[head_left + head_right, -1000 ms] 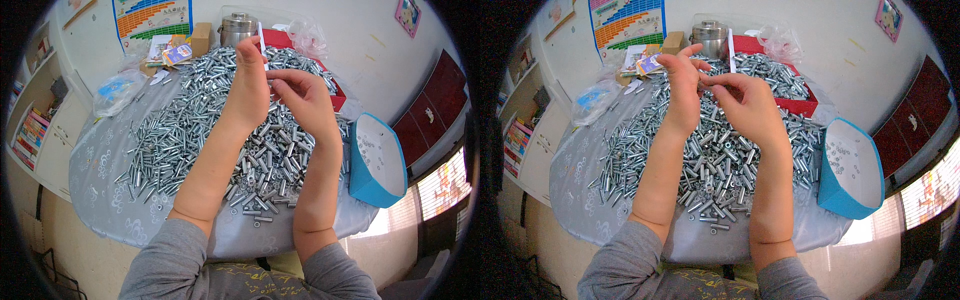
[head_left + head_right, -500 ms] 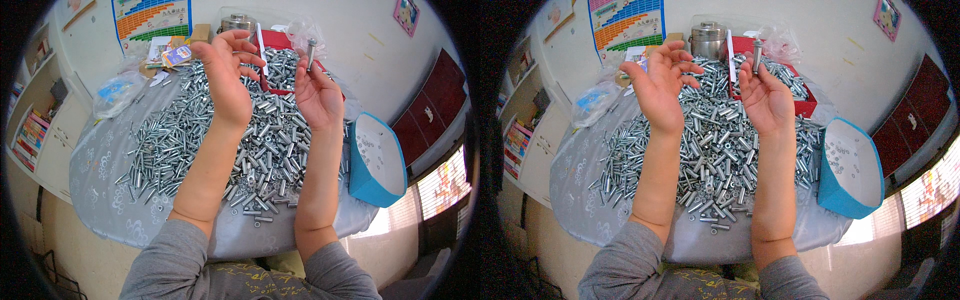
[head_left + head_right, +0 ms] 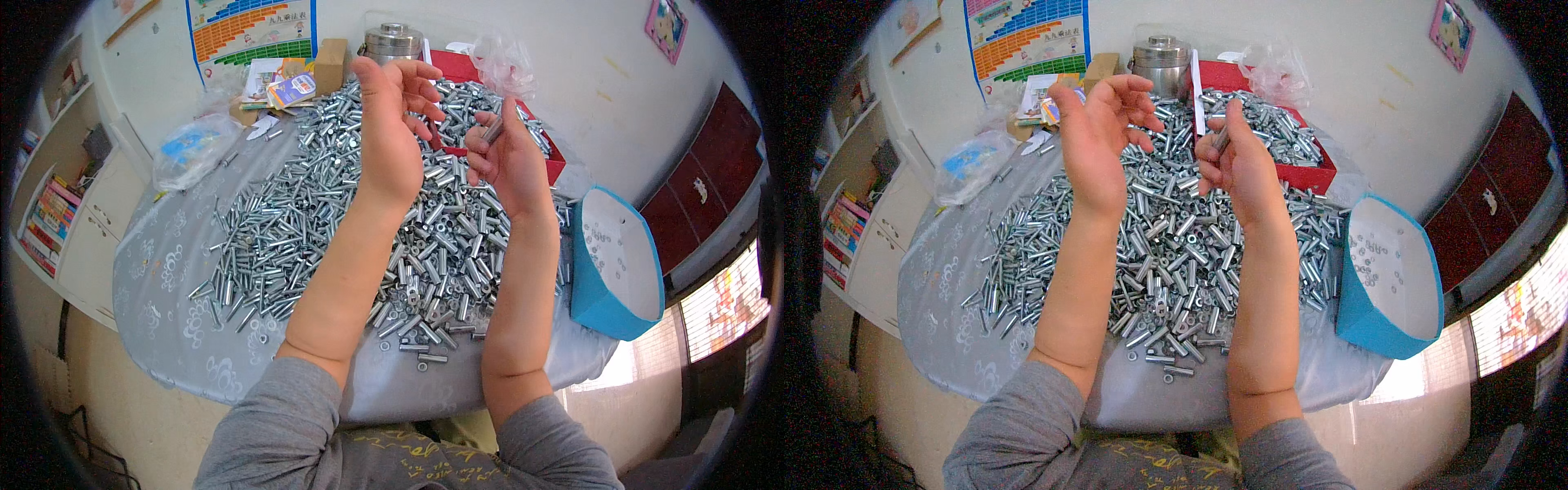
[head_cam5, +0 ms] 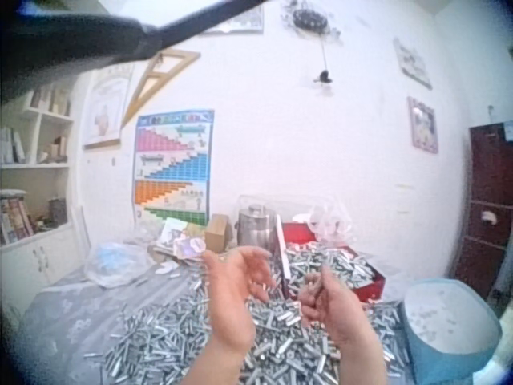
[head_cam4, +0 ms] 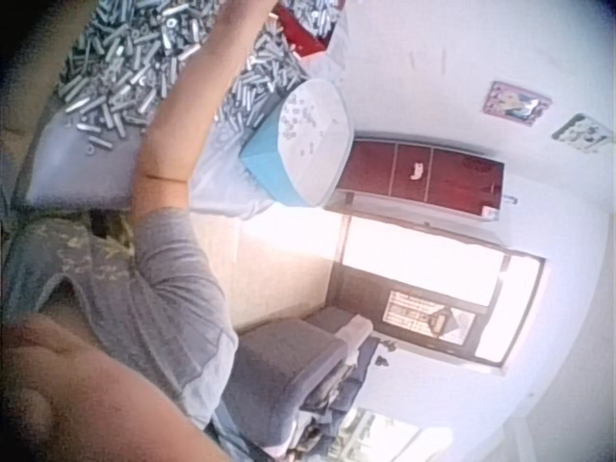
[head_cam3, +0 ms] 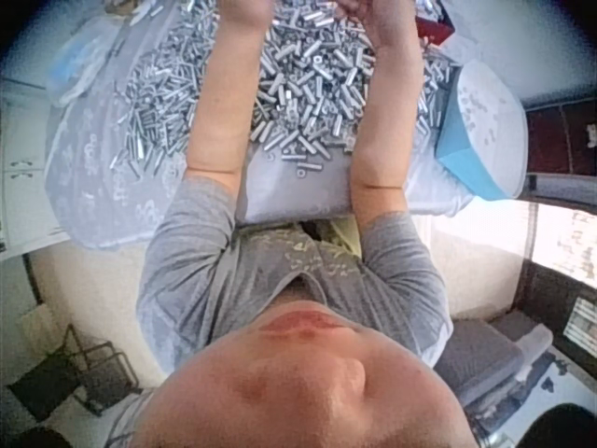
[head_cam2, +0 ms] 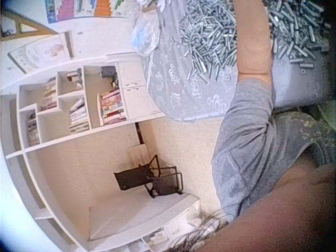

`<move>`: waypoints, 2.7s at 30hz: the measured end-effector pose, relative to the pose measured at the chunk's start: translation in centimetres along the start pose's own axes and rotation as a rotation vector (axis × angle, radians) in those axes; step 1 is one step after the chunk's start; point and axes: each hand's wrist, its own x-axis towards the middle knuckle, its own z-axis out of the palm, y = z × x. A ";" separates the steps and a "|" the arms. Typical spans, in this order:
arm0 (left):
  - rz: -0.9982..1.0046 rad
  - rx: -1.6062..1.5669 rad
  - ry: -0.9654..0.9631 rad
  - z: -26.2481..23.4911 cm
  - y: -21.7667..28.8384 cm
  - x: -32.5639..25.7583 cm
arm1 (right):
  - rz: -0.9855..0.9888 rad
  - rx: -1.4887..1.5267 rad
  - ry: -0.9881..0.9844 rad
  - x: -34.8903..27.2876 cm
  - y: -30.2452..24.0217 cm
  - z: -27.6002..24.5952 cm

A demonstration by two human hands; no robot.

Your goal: The person sits at a table covered with a large pile of metal fasteners, including cylindrical pins and washers. They repeatedly pick up individual pins and washers, insert the washers onto the pins, and place the assembled units into a red box.

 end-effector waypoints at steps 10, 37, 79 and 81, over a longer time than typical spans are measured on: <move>-0.010 0.066 -0.029 0.3 0.0 0.0 | -0.081 -0.331 0.132 0.2 0.4 0.2; -0.060 0.030 -0.118 0.5 0.1 -0.2 | -0.224 -0.256 0.076 0.3 0.1 0.0; -0.069 -0.034 -0.118 0.7 -0.1 -0.4 | -0.158 -0.350 0.123 0.9 1.0 0.1; -0.064 -0.075 -0.110 0.9 0.0 -0.5 | -0.194 -0.380 0.075 1.0 1.0 -0.3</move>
